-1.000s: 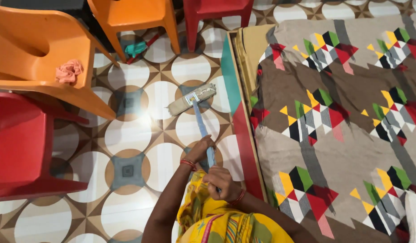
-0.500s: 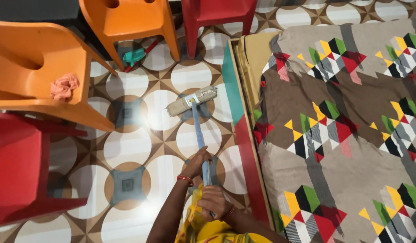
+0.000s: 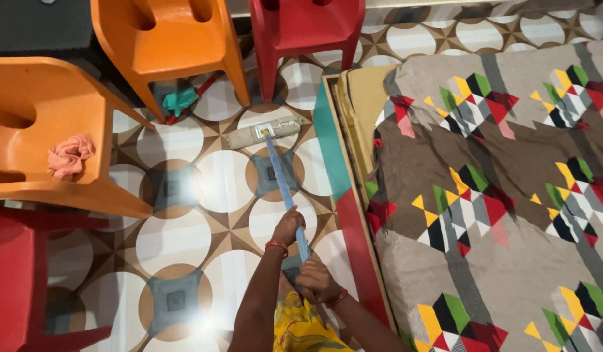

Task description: The person mops a patterned tiled floor using a flat mop. They move the mop back and forth across the floor, navigating around several plastic chairs and a bed.

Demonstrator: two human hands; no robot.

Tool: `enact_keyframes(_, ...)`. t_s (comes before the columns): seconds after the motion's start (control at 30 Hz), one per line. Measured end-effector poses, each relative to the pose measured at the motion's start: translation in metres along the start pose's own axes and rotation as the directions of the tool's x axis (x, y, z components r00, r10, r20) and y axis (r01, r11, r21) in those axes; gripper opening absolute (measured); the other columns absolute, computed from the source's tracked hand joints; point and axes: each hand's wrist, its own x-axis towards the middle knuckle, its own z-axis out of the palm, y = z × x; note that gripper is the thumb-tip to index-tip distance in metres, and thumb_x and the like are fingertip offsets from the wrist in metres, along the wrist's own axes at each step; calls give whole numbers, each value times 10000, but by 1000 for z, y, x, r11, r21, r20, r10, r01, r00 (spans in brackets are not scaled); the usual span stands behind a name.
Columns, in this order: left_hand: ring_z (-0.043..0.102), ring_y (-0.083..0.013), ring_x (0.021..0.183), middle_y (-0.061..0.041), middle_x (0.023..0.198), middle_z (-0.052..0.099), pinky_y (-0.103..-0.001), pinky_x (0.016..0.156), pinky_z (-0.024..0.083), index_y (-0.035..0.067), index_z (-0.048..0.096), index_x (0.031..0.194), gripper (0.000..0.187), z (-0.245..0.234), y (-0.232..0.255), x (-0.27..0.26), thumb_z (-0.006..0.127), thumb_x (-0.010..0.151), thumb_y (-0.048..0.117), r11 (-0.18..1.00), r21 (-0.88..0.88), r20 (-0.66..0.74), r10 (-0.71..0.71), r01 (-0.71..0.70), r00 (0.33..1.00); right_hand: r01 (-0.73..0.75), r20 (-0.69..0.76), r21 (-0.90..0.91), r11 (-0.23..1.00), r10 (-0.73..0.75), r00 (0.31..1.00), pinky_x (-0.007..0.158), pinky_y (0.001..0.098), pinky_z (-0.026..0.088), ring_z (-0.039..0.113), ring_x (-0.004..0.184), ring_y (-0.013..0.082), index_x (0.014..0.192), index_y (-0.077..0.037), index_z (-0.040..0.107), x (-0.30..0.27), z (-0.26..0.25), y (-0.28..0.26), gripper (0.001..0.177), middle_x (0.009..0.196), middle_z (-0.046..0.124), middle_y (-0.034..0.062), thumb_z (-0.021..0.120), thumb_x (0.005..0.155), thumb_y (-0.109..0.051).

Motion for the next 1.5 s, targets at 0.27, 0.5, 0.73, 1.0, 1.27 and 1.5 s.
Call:
enact_keyframes(0.27, 634, -324, 1094, -97, 876, 684, -401, 1191, 321, 88, 671, 730, 221, 6, 31, -15, 744, 622, -91, 996, 58, 28, 61, -62, 998, -115, -116, -34, 993, 110, 987, 788, 452, 572, 655, 743, 324, 841, 17, 651, 2, -11, -49, 150, 771, 636, 162, 540, 749, -25)
enact_keyframes(0.5, 643, -304, 1032, -126, 880, 684, -435, 1221, 321, 95, 701, 755, 219, 52, 77, -64, 703, 623, -80, 990, -28, 134, 142, -139, 981, -159, -122, 27, 987, 161, 979, 741, 442, 557, 630, 705, 325, 890, 24, 657, -22, -51, -143, 143, 759, 632, 150, 564, 782, 24)
enact_keyframes(0.73, 655, -355, 918, -153, 823, 663, -482, 1188, 376, 66, 684, 755, 129, 74, 89, -81, 729, 685, -33, 982, -116, 147, 166, -150, 975, -135, -175, 22, 991, 137, 975, 683, 421, 550, 593, 627, 307, 870, 22, 635, -13, -74, -182, 116, 715, 590, 136, 526, 832, 34)
enact_keyframes(1.0, 556, -433, 1196, -147, 947, 690, -464, 960, 422, 86, 701, 755, 146, 80, 95, -109, 765, 659, -3, 997, -66, 77, 45, -40, 996, -13, -29, 157, 988, 18, 999, 577, 421, 483, 530, 553, 297, 836, 39, 644, -11, -74, -178, 161, 647, 512, 110, 510, 752, 62)
enact_keyframes(1.27, 581, -314, 1216, -105, 968, 701, -427, 1201, 332, 122, 719, 755, 242, 73, 62, -48, 707, 639, -90, 999, 37, 186, 33, -41, 982, -66, -129, 73, 995, 75, 989, 618, 424, 494, 565, 611, 306, 792, 22, 617, -26, -56, -103, 136, 713, 566, 141, 517, 721, 78)
enact_keyframes(1.5, 551, -362, 1291, -105, 989, 688, -392, 1134, 409, 124, 712, 753, 120, 55, 14, 20, 707, 726, 7, 999, 45, 69, -27, 24, 997, -24, -91, 20, 1000, 26, 995, 740, 467, 531, 635, 777, 363, 896, 33, 611, 2, -53, -23, 156, 879, 625, 191, 508, 779, 31)
